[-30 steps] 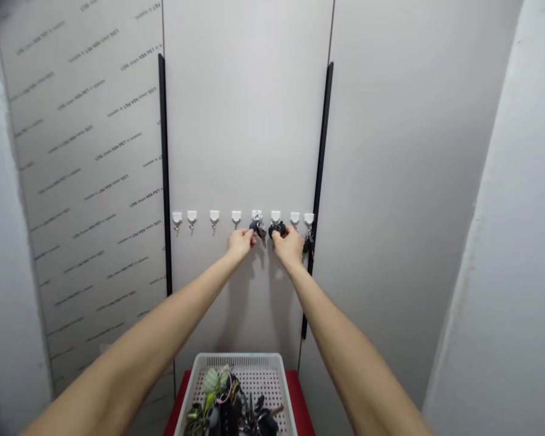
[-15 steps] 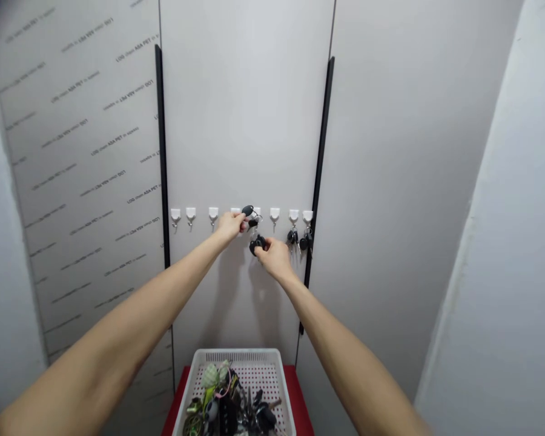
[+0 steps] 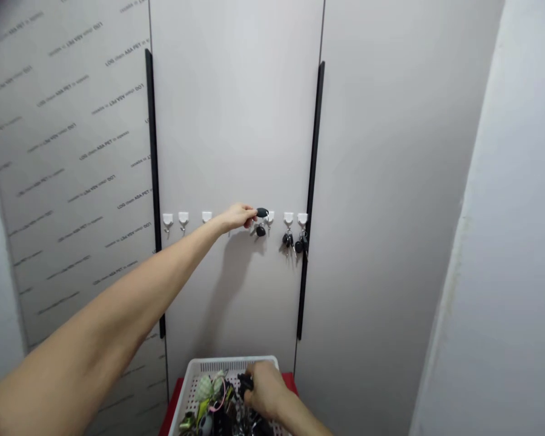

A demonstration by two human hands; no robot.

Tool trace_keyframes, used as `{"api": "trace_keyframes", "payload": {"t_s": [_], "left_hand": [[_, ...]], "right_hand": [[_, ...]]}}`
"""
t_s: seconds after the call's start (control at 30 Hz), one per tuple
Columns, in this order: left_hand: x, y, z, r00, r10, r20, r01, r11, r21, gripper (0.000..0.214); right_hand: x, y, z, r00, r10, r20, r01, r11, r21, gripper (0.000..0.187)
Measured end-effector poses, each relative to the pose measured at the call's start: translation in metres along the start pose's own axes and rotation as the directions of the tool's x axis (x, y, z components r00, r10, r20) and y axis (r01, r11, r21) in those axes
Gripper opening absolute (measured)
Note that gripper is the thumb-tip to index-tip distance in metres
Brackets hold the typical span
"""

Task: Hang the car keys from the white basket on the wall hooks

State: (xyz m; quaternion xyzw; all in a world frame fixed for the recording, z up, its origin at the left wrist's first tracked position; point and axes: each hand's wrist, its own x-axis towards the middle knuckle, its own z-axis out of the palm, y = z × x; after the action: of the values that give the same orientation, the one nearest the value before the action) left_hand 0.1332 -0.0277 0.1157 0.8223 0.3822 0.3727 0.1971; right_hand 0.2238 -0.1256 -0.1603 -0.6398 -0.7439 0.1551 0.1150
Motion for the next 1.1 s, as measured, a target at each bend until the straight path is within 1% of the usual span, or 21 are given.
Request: {"api": "trace_keyframes", "payload": {"t_s": [0.1,0.17,0.2,0.27,0.3,0.33,0.37,0.4,0.43,0.47,0.5,0.53,0.57,0.6,0.67,0.73,0.77,0.87,0.93,1.0,1.1], "left_hand": [[-0.012,0.003,0.007,0.986,0.078,0.150,-0.083,0.996,0.025,0.021],[-0.026,-0.003,0.013,0.962,0.098,0.254,-0.118,0.991,0.065,0.022],[-0.035,-0.009,0.017,0.948,0.098,0.304,-0.129,0.988,0.085,0.023],[-0.058,-0.023,0.025,0.920,0.086,0.381,-0.140,0.983,0.115,0.028],[-0.071,-0.032,0.030,0.910,0.075,0.408,-0.136,0.983,0.124,0.030],[-0.085,-0.041,0.036,0.900,0.067,0.432,-0.138,0.981,0.136,0.032],[-0.099,-0.050,0.042,0.889,0.064,0.453,-0.149,0.977,0.154,0.033],[-0.113,-0.059,0.049,0.882,0.057,0.467,-0.158,0.971,0.181,0.033],[-0.126,-0.068,0.057,0.875,0.033,0.483,-0.161,0.960,0.227,0.033],[-0.138,-0.076,0.065,0.868,0.010,0.496,-0.171,0.945,0.280,0.032],[-0.149,-0.084,0.074,0.861,-0.018,0.508,-0.175,0.928,0.330,0.032],[-0.159,-0.091,0.082,0.854,-0.042,0.518,-0.183,0.908,0.376,0.031],[-0.167,-0.097,0.090,0.848,-0.056,0.526,-0.199,0.887,0.416,0.030],[-0.173,-0.101,0.097,0.843,-0.069,0.533,-0.215,0.866,0.452,0.030],[-0.184,-0.108,0.109,0.838,-0.085,0.539,-0.243,0.827,0.508,0.029],[-0.191,-0.112,0.118,0.836,-0.089,0.541,-0.262,0.802,0.536,0.028],[-0.194,-0.113,0.122,0.837,-0.083,0.541,-0.270,0.797,0.540,0.027],[-0.202,-0.116,0.130,0.846,-0.055,0.530,-0.286,0.792,0.539,0.026],[-0.207,-0.117,0.133,0.851,-0.046,0.523,-0.290,0.789,0.541,0.026],[-0.209,-0.119,0.135,0.854,-0.041,0.519,-0.291,0.789,0.542,0.027],[-0.211,-0.121,0.135,0.865,-0.038,0.500,-0.280,0.791,0.544,0.027]], "right_hand": [[-0.006,0.003,0.012,0.999,-0.005,-0.046,0.003,0.998,-0.061,0.025],[-0.006,0.005,0.014,0.999,0.004,-0.048,-0.007,0.998,-0.062,0.024],[-0.005,0.008,0.010,0.999,0.000,-0.050,-0.002,0.999,-0.045,0.023],[0.000,0.015,-0.009,0.995,-0.017,-0.101,0.019,1.000,0.024,0.020],[0.003,0.019,-0.026,0.986,-0.019,-0.168,0.031,0.997,0.068,0.020],[0.007,0.024,-0.046,0.963,-0.005,-0.268,0.036,0.993,0.111,0.021],[0.011,0.028,-0.070,0.914,0.043,-0.404,0.015,0.990,0.139,0.023],[0.014,0.030,-0.095,0.819,0.093,-0.566,0.002,0.986,0.165,0.023],[0.017,0.032,-0.120,0.708,0.132,-0.694,0.005,0.981,0.192,0.025],[0.021,0.031,-0.143,0.588,0.175,-0.789,-0.003,0.977,0.214,0.028],[0.023,0.029,-0.164,0.502,0.205,-0.840,-0.015,0.973,0.229,0.031],[0.026,0.026,-0.180,0.453,0.224,-0.863,-0.025,0.971,0.239,0.035],[0.029,0.021,-0.192,0.430,0.237,-0.871,-0.046,0.969,0.241,0.039],[0.031,0.016,-0.200,0.421,0.243,-0.874,-0.070,0.969,0.236,0.043],[0.036,0.008,-0.205,0.404,0.255,-0.878,-0.124,0.967,0.224,0.050],[0.040,0.002,-0.200,0.377,0.270,-0.886,-0.159,0.961,0.226,0.054],[0.043,0.000,-0.196,0.371,0.279,-0.886,-0.168,0.958,0.231,0.055],[0.051,0.000,-0.186,0.394,0.287,-0.873,-0.175,0.956,0.235,0.052],[0.055,0.002,-0.182,0.404,0.277,-0.872,-0.169,0.959,0.226,0.043],[0.058,0.004,-0.181,0.407,0.263,-0.875,-0.154,0.964,0.218,0.035],[0.057,0.007,-0.186,0.412,0.232,-0.881,-0.135,0.972,0.192,0.032]]}}
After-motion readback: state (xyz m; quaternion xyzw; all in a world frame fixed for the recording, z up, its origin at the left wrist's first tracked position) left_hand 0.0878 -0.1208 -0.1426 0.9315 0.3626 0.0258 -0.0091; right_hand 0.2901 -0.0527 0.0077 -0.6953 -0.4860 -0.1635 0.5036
